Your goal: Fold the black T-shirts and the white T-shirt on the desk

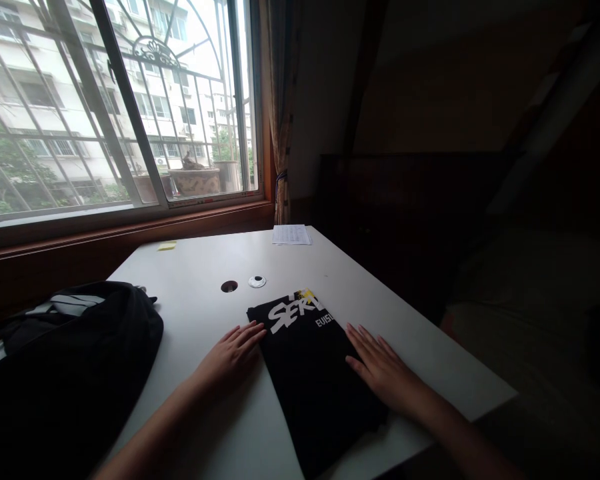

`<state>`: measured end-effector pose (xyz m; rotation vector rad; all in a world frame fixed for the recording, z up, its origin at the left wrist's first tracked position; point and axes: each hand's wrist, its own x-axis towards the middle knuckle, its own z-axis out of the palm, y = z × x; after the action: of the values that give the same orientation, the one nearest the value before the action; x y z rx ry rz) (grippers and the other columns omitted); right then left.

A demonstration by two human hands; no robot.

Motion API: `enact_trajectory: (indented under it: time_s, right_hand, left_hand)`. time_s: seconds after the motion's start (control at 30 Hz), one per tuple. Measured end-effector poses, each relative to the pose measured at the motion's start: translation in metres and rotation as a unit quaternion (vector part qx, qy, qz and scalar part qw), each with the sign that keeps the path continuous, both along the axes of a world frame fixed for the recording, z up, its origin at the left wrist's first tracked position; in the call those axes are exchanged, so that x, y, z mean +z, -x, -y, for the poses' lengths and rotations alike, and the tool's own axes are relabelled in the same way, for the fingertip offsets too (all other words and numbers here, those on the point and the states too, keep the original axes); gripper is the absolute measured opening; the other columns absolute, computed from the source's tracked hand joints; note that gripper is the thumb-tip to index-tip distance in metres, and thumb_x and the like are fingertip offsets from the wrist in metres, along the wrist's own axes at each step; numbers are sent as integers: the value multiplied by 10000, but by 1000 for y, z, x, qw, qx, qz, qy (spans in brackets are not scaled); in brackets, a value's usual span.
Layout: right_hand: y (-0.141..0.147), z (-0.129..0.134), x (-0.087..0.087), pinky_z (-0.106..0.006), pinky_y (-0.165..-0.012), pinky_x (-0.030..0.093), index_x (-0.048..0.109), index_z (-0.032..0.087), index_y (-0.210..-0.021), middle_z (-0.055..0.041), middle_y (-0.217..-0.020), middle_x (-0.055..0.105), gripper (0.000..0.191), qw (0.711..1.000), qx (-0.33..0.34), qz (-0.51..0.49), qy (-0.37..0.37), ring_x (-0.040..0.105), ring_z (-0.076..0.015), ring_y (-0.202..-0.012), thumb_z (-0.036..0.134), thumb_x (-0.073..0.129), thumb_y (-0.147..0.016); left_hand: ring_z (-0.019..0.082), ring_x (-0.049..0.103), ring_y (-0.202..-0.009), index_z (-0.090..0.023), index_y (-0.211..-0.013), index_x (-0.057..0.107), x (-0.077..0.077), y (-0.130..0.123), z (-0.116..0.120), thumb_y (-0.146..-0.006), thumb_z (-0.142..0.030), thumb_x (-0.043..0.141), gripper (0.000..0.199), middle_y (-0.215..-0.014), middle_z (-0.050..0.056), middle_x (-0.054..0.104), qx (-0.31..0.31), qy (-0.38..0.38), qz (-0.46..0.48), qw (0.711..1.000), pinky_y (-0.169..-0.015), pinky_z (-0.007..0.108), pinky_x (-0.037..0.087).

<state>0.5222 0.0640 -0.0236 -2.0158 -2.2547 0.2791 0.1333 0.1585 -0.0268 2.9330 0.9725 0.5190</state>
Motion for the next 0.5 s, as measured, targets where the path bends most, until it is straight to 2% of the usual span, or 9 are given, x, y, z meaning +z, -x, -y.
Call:
enact_trajectory:
  time_s: [0.13, 0.23, 0.3, 0.37, 0.43, 0.5]
  right_hand:
    - [-10, -4, 4, -523, -1237, 167, 205, 220, -1597, -34, -1655, 187, 675, 1000, -19, -6, 1, 129, -255, -1530, 581, 199, -1027]
    - [0, -6, 16, -497, -1245, 161, 227, 172, -1592, -72, -1651, 205, 688, 999, -18, -14, -46, 160, -250, -1526, 566, 236, -1029]
    - [15, -5, 25, -479, -1250, 162, 208, 197, -1597, -59, -1660, 179, 702, 997, 21, -28, -71, 155, -244, -1528, 589, 282, -1020]
    - [32, -1, 29, -462, -1253, 166, 177, 244, -1602, -28, -1668, 138, 714, 993, 84, -43, -65, 137, -238, -1531, 614, 322, -1009]
    - [45, 3, 27, -457, -1256, 156, 160, 268, -1601, -10, -1670, 118, 714, 989, 136, -49, -41, 124, -236, -1533, 623, 331, -1006]
    - [53, 6, 23, -469, -1257, 141, 152, 275, -1600, -5, -1669, 113, 717, 986, 157, -50, -19, 117, -242, -1534, 630, 332, -1004]
  left_hand:
    - [255, 392, -1444, -340, -1518, 377, 4, -2, 2, -1003, -181, 442, 543, -1570, 29, 424, 6, 7, -20, 1000, -1165, 529, 383]
    - [260, 399, -1440, -363, -1509, 390, 7, -3, 3, -1002, -171, 440, 545, -1572, 31, 418, 5, 7, -21, 1000, -1158, 532, 391]
    - [261, 396, -1442, -368, -1509, 390, 9, -3, 4, -999, -171, 447, 549, -1569, 30, 423, 1, 8, -20, 1000, -1155, 530, 394]
    - [262, 394, -1442, -366, -1506, 395, 9, -3, 4, -998, -173, 450, 546, -1566, 30, 427, 1, 8, -19, 1000, -1156, 529, 393]
    - [263, 407, -1434, -356, -1501, 406, 8, -2, 4, -998, -175, 450, 536, -1563, 38, 431, 6, 8, -20, 1000, -1157, 530, 390]
    - [264, 428, -1421, -344, -1498, 411, 6, -1, 3, -994, -177, 455, 532, -1558, 49, 438, 10, 7, -20, 1000, -1158, 528, 390]
